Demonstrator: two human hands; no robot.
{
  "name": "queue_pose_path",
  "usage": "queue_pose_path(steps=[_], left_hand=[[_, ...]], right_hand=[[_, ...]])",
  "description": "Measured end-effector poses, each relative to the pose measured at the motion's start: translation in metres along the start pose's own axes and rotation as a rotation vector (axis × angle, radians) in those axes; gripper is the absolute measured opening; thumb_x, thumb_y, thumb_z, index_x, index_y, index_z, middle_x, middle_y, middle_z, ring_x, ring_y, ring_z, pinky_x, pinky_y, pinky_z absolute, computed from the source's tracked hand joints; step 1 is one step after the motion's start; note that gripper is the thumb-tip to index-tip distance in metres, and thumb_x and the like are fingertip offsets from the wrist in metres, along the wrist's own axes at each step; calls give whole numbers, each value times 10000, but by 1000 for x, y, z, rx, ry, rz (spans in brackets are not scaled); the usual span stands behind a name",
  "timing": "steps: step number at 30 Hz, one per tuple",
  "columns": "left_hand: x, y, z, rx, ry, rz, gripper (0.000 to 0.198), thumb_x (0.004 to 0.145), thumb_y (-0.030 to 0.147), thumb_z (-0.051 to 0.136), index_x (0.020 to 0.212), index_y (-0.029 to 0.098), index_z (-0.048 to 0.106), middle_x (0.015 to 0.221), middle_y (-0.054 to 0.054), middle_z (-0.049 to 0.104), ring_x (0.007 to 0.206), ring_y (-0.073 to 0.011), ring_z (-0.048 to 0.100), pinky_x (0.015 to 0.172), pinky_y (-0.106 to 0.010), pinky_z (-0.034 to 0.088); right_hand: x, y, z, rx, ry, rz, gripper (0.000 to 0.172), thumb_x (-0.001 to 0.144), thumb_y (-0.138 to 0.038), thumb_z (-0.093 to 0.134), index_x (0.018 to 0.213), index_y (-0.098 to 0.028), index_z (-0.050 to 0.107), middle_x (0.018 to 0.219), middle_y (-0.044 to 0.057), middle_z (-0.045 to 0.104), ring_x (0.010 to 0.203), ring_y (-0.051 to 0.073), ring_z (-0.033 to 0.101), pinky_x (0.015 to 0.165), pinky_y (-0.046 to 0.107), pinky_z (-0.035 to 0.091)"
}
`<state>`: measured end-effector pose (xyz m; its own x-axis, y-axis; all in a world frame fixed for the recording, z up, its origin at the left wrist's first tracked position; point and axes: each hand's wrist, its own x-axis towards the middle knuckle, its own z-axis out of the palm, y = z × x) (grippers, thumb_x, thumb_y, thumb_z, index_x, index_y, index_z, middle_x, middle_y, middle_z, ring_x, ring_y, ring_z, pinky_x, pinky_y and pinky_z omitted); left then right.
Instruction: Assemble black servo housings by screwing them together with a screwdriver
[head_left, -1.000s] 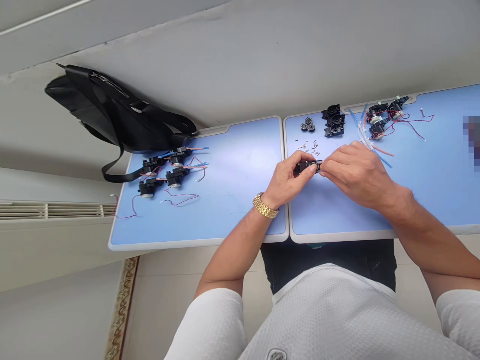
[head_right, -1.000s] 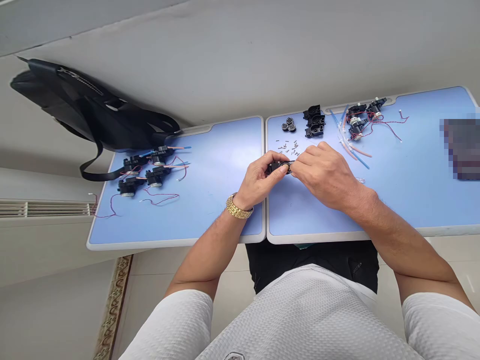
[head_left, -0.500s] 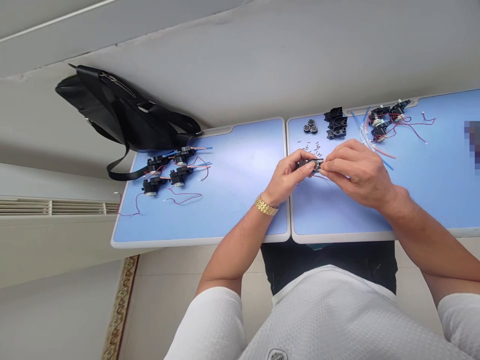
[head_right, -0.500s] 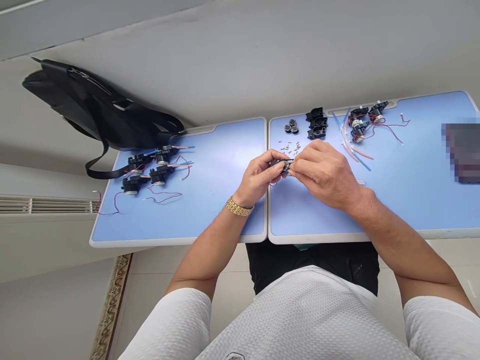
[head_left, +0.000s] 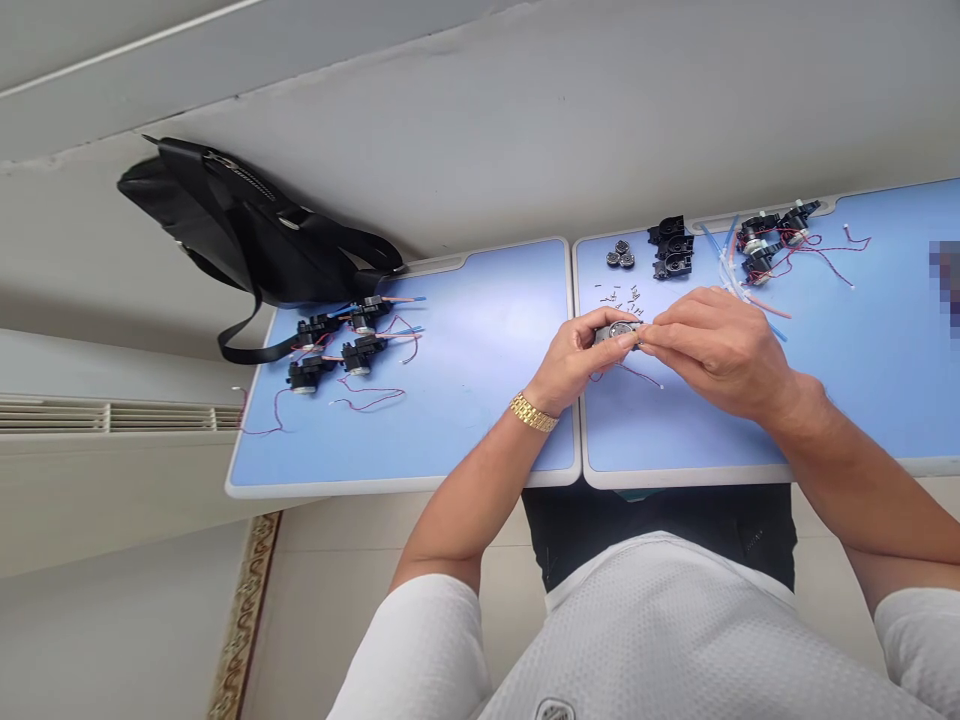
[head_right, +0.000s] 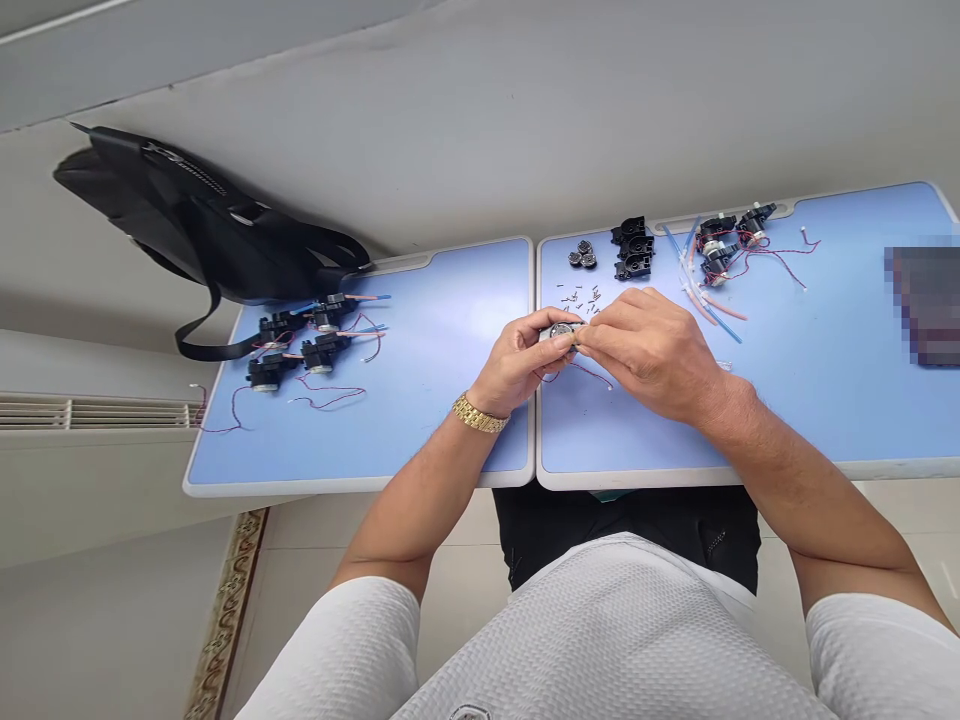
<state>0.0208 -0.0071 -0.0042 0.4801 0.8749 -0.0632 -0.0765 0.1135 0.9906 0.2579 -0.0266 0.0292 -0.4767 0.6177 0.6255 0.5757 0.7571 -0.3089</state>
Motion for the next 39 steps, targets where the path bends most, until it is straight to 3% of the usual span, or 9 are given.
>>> queue_pose_path(steps=[7, 11, 16, 21, 25, 33, 39], left_hand=[[0, -2, -4, 44, 63, 107, 549, 865, 703, 955, 1144, 249, 822, 921, -28, 719, 685, -127, 546, 581, -308, 425], [0, -3, -5, 92, 81, 154, 558, 880, 700, 948, 1163, 235, 824, 1014, -61, 787, 816, -162, 671, 704, -325, 550], [0, -4, -6, 232, 132, 280, 510, 925, 675, 929, 1162, 233, 841, 1060, -65, 828, 876, -170, 724, 766, -315, 593], [-1, -2, -6, 325, 135, 391, 448, 981, 624, 894, 1160, 218, 831, 1064, -68, 839, 891, -173, 755, 766, -301, 609], [-1, -4, -5, 346, 133, 431, 415, 982, 592, 894, 1148, 218, 826, 1042, -61, 833, 845, -160, 736, 737, -294, 600], [2, -8, -4, 304, 141, 393, 430, 953, 594, 914, 1129, 212, 823, 1033, -56, 820, 840, -149, 713, 736, -279, 588], [1, -6, -4, 200, 145, 250, 465, 930, 634, 912, 1151, 232, 842, 938, -37, 762, 733, -133, 612, 633, -275, 490]], right_hand=[[1, 1, -5, 222, 22, 119, 122, 1117, -334, 745, 1080, -291, 854, 957, 30, 886, 859, 247, 798, 785, 420, 608], [3, -1, -11, 312, -25, 245, 125, 1084, -312, 755, 1008, -291, 852, 940, 15, 879, 830, 230, 793, 731, 389, 585], [8, -3, -13, 469, -78, 390, 117, 1015, -294, 777, 929, -276, 855, 849, -3, 839, 738, 186, 729, 632, 343, 511], [12, -4, -16, 653, -159, 576, 95, 967, -283, 817, 874, -271, 834, 863, 9, 831, 807, 204, 755, 757, 362, 584], [12, -3, -16, 746, -217, 631, 95, 978, -309, 820, 892, -271, 807, 844, 10, 825, 822, 216, 779, 819, 384, 605], [10, -6, -11, 598, -198, 598, 108, 995, -334, 736, 921, -266, 774, 855, -1, 834, 829, 207, 780, 791, 367, 572], [11, -2, -16, 511, -64, 582, 217, 991, -417, 813, 836, -267, 789, 795, -3, 807, 748, 192, 722, 712, 350, 571]])
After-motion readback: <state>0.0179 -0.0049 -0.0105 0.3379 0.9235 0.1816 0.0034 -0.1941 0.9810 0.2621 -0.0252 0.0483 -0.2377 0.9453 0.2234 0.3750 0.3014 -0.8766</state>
